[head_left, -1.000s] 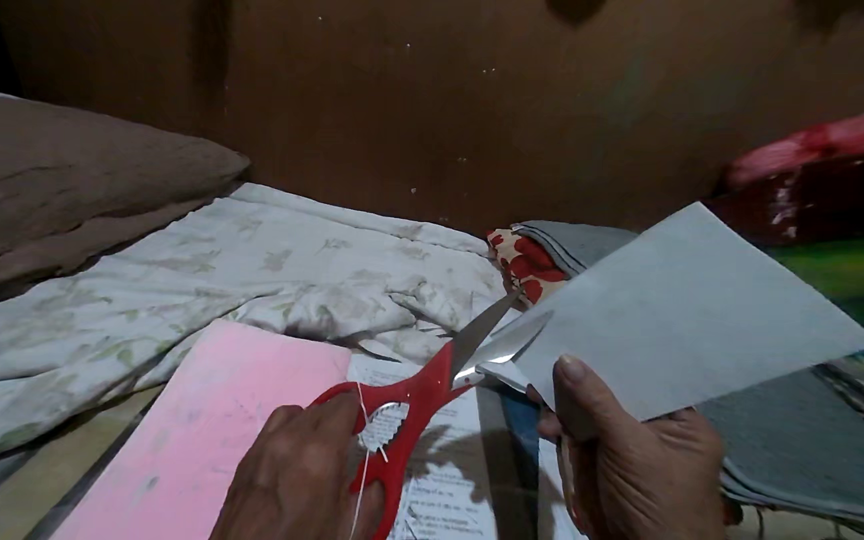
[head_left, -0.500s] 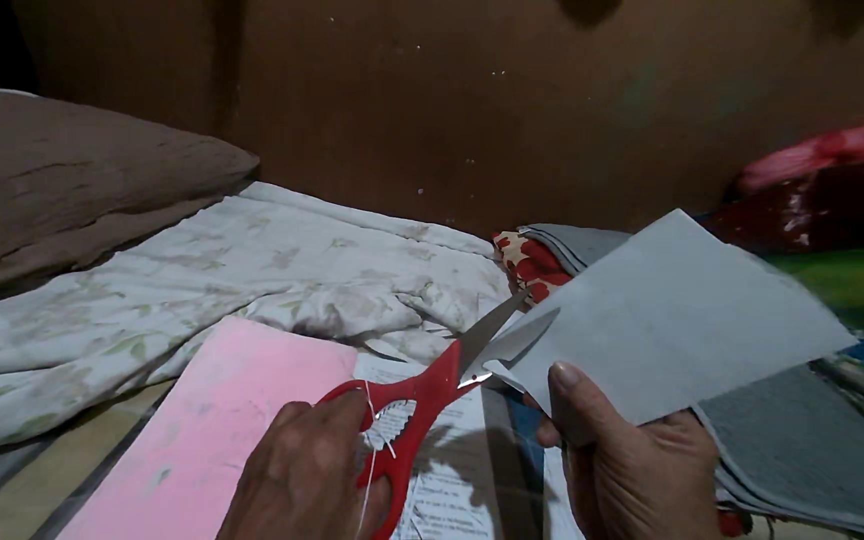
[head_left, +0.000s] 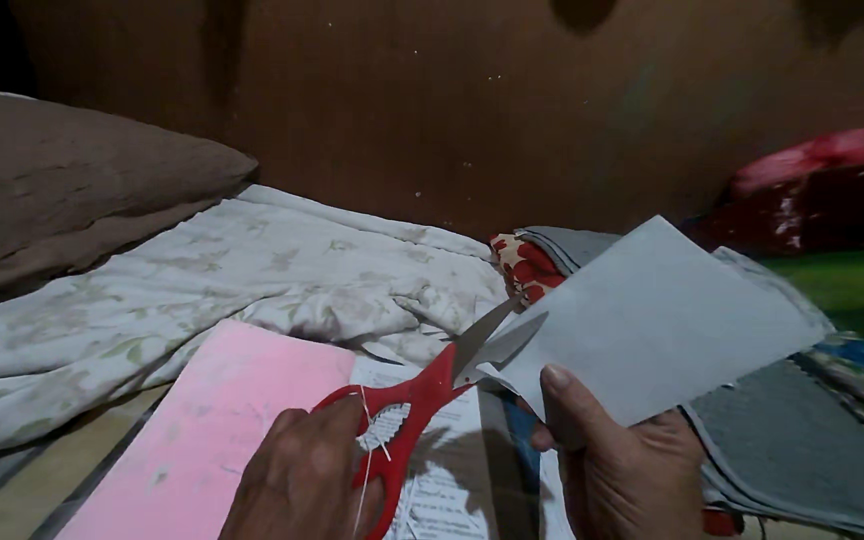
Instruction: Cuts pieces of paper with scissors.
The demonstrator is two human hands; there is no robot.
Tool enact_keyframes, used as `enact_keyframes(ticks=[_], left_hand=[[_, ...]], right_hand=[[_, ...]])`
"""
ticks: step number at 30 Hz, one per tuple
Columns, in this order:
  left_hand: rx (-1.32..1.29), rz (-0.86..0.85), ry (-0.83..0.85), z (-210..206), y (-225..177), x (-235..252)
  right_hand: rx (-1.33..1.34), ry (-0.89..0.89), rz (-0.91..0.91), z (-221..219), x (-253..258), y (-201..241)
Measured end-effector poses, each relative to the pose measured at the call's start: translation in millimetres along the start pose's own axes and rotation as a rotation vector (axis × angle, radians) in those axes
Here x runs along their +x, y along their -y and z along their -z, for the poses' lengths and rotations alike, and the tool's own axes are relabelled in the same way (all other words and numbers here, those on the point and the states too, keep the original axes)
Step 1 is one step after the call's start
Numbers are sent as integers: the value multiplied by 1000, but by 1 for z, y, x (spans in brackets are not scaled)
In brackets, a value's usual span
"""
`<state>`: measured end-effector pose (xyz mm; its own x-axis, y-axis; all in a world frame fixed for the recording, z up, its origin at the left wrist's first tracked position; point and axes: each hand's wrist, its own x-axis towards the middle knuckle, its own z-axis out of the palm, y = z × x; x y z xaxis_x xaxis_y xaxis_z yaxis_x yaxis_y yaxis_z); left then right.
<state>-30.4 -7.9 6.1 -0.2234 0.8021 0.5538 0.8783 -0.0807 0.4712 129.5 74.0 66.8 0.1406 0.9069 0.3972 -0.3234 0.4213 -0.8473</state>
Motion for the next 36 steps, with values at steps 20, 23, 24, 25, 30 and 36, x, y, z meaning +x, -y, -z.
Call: enact_keyframes(ticks=[20,23,24,25,30,36], left_hand=[[-43,57,89,2,-5,-3],[-69,54,133,2,-4,-2],[-79,53,146,2,-3,-2],[-88,56,160,2,-4,-2],[-109,66,198,3,-5,-1],[-139,100,233,5,-5,1]], right_hand=[[-38,1,-43,0,1,1],[-59,-7,-58,1,2,1],[-70,-11,-65,1,2,1],[-79,-16,-70,1,3,1],[-61,-21,-103,3,5,1],[-48,0,-106,4,5,3]])
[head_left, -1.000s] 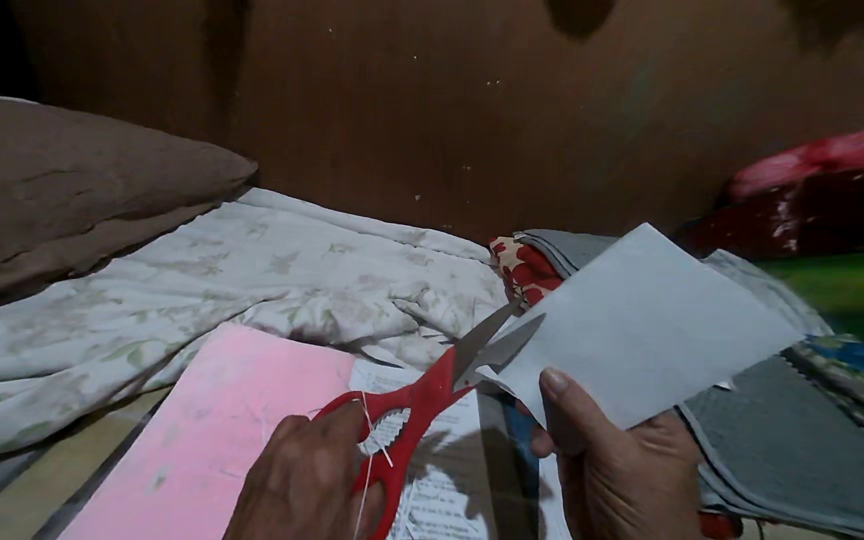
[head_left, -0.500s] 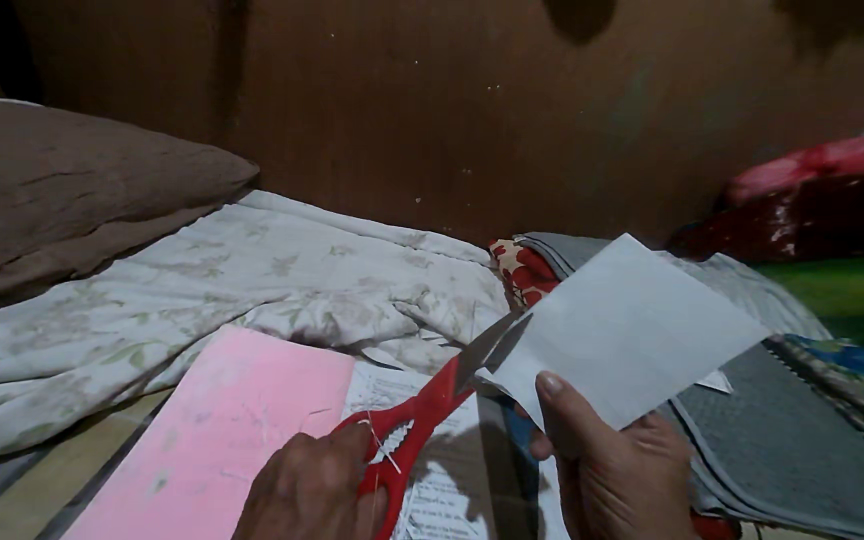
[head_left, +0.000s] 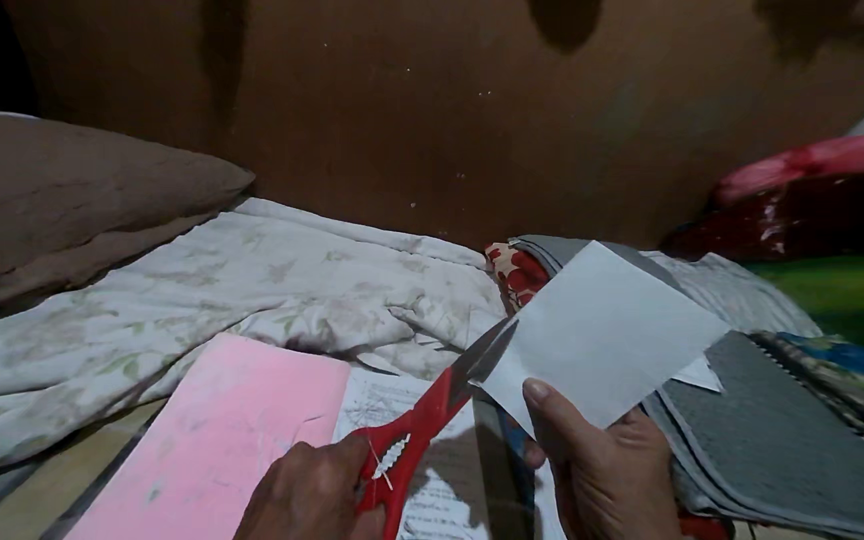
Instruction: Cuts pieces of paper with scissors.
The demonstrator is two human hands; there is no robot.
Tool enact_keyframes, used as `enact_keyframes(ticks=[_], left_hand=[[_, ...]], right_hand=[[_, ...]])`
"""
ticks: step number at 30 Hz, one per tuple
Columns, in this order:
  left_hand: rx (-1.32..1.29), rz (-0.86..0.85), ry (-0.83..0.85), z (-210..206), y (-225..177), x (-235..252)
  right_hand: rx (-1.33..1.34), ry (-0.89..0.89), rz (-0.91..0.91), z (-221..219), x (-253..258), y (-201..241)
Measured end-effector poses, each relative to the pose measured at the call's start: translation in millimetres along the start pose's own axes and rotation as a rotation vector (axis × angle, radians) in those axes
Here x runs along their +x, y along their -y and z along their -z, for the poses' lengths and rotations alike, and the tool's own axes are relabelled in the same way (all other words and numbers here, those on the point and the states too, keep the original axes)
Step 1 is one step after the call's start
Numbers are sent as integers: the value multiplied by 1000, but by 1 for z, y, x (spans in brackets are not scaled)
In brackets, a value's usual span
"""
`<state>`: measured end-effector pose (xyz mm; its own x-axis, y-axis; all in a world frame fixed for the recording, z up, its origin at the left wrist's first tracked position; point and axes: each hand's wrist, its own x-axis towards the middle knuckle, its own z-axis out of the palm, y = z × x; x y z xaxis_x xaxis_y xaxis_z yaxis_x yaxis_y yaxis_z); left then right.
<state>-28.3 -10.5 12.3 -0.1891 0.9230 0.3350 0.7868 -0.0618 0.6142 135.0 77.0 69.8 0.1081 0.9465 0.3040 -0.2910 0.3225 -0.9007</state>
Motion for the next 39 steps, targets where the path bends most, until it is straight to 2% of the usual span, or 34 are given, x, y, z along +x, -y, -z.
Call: enact_keyframes(ticks=[13,21,25,30,39], left_hand=[[1,-59,-107,2,-1,-1],[-62,-41,-79,2,-1,-1],[-95,-71,-13,2,-2,0],[-179,-12,62,5,-3,1],[-129,-28,-25,4,-5,0]], right_hand=[[-36,40,-39,-4,-6,0],[0,18,-11,-4,-6,-2],[37,-12,-46,-2,-2,-1],[27,2,-50,-2,-2,0],[23,24,-63,-7,-7,-1]])
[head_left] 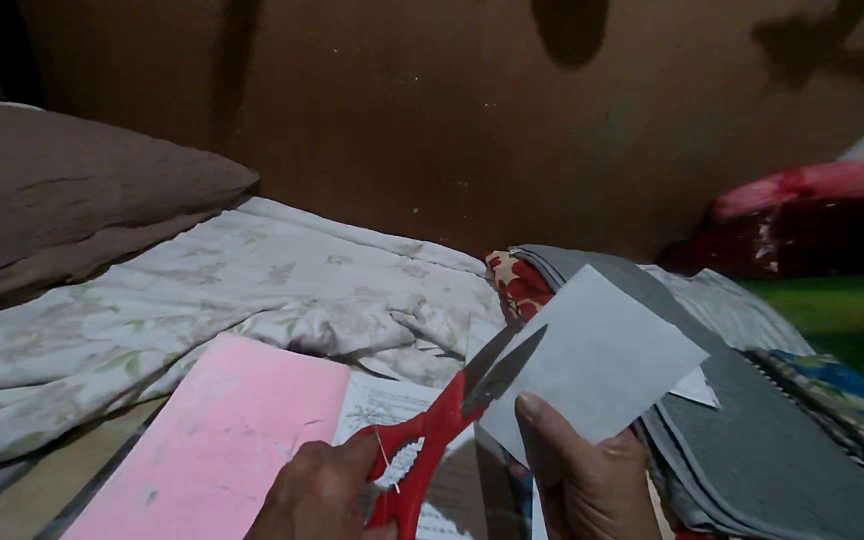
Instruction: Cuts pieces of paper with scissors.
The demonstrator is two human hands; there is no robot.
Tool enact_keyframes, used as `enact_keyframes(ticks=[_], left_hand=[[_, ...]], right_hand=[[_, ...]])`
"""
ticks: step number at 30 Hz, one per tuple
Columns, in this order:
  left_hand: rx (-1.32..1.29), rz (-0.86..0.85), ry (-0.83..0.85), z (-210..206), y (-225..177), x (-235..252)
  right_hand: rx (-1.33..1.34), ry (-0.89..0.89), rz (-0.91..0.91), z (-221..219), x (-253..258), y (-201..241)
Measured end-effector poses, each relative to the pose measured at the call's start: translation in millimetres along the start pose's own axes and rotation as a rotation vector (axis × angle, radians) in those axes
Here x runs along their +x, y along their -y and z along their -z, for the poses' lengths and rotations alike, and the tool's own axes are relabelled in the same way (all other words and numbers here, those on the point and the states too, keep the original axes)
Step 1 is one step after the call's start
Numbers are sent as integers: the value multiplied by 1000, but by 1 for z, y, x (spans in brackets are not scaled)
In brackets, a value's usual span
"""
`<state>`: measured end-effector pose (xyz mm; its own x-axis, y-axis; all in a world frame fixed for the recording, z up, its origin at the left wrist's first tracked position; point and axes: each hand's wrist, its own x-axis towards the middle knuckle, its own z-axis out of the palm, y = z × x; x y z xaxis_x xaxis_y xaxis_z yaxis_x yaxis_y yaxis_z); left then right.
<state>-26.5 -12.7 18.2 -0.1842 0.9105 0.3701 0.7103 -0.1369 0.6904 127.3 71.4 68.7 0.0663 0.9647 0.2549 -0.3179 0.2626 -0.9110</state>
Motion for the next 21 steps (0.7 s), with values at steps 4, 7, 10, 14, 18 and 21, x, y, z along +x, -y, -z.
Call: enact_keyframes(ticks=[4,7,10,14,18,21], left_hand=[[7,1,-41,-2,-2,-1],[30,-7,-53,-2,-2,-2],[60,-16,-46,-2,-2,-2],[81,-18,-38,-2,-3,-2],[74,-2,-20,-3,-3,-3],[46,7,-2,-3,-2,-3]], right_hand=[[1,-11,11,-2,-2,-1],[7,-13,31,-3,-2,-2],[8,-13,44,-3,-3,-2],[5,-9,44,-2,-3,-2],[-8,-24,38,-3,-3,-1],[-7,-21,42,-3,-2,-1]])
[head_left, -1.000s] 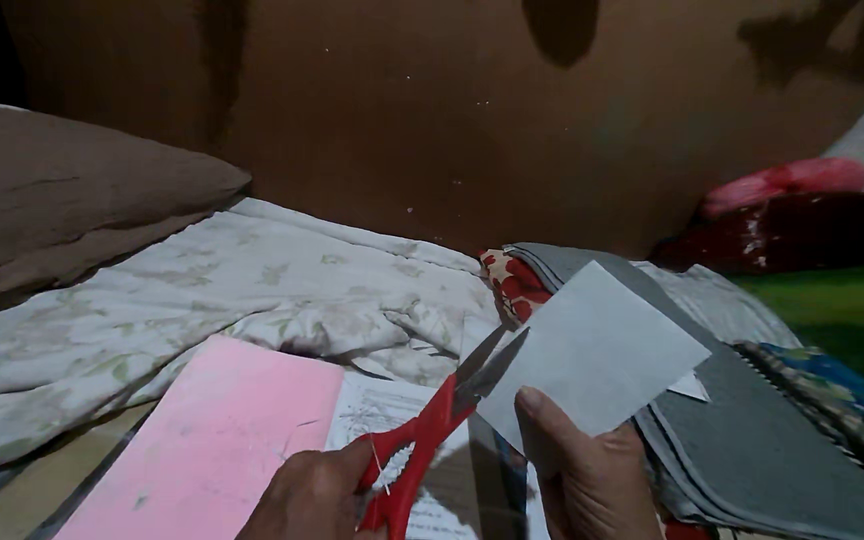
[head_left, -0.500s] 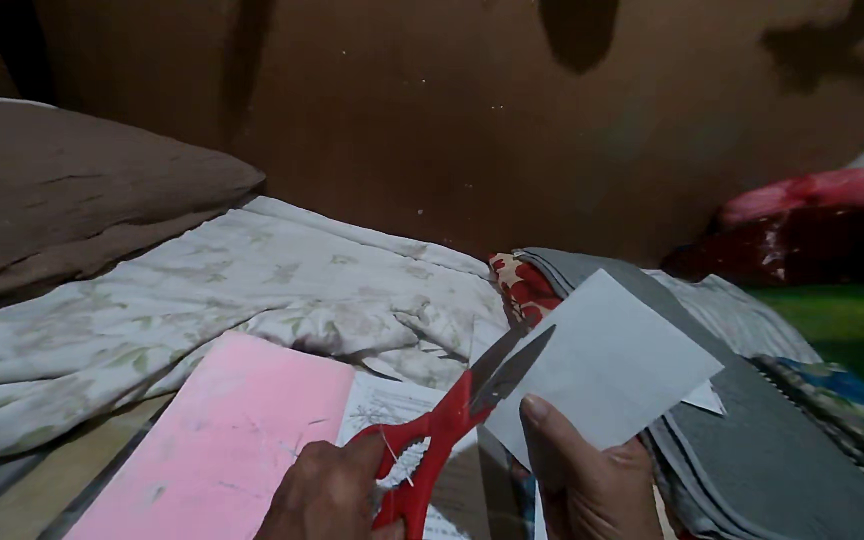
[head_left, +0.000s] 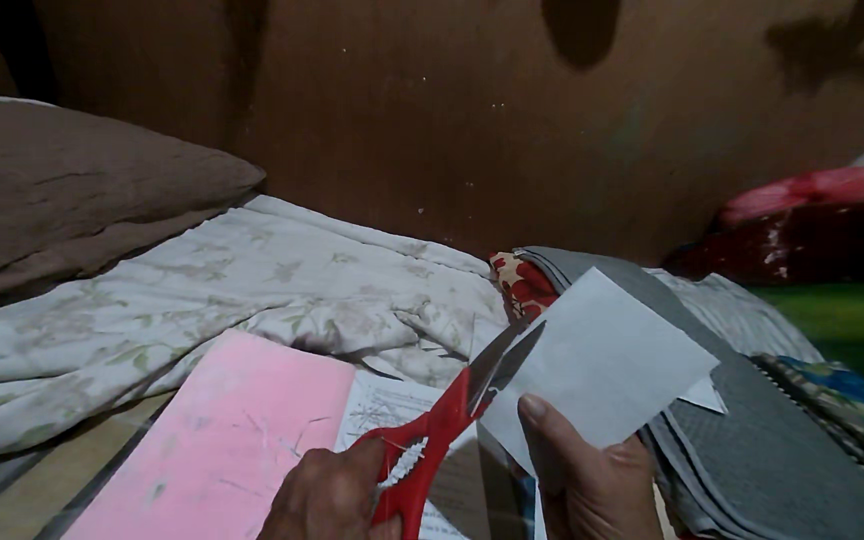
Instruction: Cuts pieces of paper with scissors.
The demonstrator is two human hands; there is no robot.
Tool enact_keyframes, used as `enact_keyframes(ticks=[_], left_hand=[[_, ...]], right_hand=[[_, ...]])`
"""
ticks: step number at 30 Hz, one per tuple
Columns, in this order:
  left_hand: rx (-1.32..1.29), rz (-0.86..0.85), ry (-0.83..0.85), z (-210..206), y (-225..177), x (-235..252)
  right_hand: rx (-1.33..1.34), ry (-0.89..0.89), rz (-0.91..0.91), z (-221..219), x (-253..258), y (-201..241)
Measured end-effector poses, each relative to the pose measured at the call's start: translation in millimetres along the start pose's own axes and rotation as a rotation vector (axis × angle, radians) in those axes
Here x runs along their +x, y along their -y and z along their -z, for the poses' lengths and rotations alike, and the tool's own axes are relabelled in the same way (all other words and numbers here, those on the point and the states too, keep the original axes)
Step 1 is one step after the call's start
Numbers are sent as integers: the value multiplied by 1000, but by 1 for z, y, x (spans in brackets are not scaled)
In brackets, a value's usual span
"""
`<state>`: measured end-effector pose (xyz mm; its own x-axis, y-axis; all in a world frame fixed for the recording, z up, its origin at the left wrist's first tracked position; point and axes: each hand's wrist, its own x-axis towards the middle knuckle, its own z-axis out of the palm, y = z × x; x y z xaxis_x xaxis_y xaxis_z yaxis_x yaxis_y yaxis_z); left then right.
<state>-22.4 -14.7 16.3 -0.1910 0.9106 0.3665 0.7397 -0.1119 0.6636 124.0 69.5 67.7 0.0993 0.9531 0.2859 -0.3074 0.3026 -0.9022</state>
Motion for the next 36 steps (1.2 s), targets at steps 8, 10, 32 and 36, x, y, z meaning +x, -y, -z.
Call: enact_keyframes(ticks=[8,10,32,36], left_hand=[[-11,17,14,3,1,0],[-11,9,9,2,1,0],[-54,46,20,4,-1,0],[-69,54,23,4,-1,0]], right_hand=[[1,-1,5,-1,-1,0],[0,-7,2,-1,-1,0],[-5,49,3,-3,-4,-3],[-24,48,-7,-4,-5,-3]])
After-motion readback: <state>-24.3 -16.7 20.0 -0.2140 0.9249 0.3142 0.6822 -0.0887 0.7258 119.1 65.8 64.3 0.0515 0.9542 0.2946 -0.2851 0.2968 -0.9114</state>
